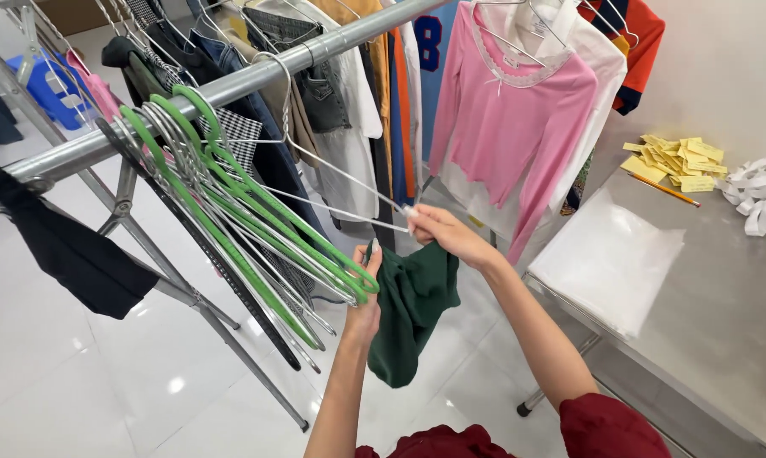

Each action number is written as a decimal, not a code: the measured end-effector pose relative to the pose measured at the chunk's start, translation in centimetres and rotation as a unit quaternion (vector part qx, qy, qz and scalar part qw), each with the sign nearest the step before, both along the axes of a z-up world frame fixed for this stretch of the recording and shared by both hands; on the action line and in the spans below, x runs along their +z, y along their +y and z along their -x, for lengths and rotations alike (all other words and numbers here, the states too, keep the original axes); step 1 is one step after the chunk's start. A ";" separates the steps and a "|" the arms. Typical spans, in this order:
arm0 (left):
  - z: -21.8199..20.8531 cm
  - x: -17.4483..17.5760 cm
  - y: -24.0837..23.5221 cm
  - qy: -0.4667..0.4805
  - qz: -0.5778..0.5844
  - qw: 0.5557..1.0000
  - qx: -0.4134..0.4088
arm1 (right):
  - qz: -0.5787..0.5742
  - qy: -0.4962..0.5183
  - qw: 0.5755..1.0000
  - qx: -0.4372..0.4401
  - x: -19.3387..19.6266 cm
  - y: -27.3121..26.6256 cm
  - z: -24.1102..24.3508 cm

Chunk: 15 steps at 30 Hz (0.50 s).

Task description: The person unfolds a pink top, places it on a hanger, and hangs it on a clothing rack. They repeat the process with a green top and a black t-shirt, hanging each on the rack.

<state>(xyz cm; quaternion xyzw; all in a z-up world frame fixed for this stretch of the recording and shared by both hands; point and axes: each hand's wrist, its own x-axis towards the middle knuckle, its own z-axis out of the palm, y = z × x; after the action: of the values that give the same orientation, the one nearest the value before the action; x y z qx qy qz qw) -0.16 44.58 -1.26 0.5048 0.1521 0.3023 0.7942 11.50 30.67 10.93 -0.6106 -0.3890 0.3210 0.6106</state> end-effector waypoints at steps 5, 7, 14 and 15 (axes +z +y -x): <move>0.2 3.3 -1.2 -0.009 -0.018 1.000 0.012 | -0.074 0.002 0.993 -0.088 -1.2 0.3 -1.5; -0.2 3.7 -1.5 -0.028 -0.003 1.000 0.001 | -0.091 0.009 0.989 -0.117 -0.6 -0.5 -1.6; -0.2 5.6 -3.9 -0.022 -0.011 0.999 -0.031 | -0.104 0.015 0.978 -0.178 -3.3 -7.1 -2.8; 0.5 7.2 -5.0 -0.024 -0.010 0.999 -0.044 | -0.099 0.057 0.976 -0.188 -4.5 -8.5 -3.0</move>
<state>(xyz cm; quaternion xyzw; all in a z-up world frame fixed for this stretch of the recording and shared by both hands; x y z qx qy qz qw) -0.62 39.58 5.91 0.5118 0.1079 0.2803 0.8049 14.51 22.17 6.40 -0.5904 -0.2619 0.1945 0.7382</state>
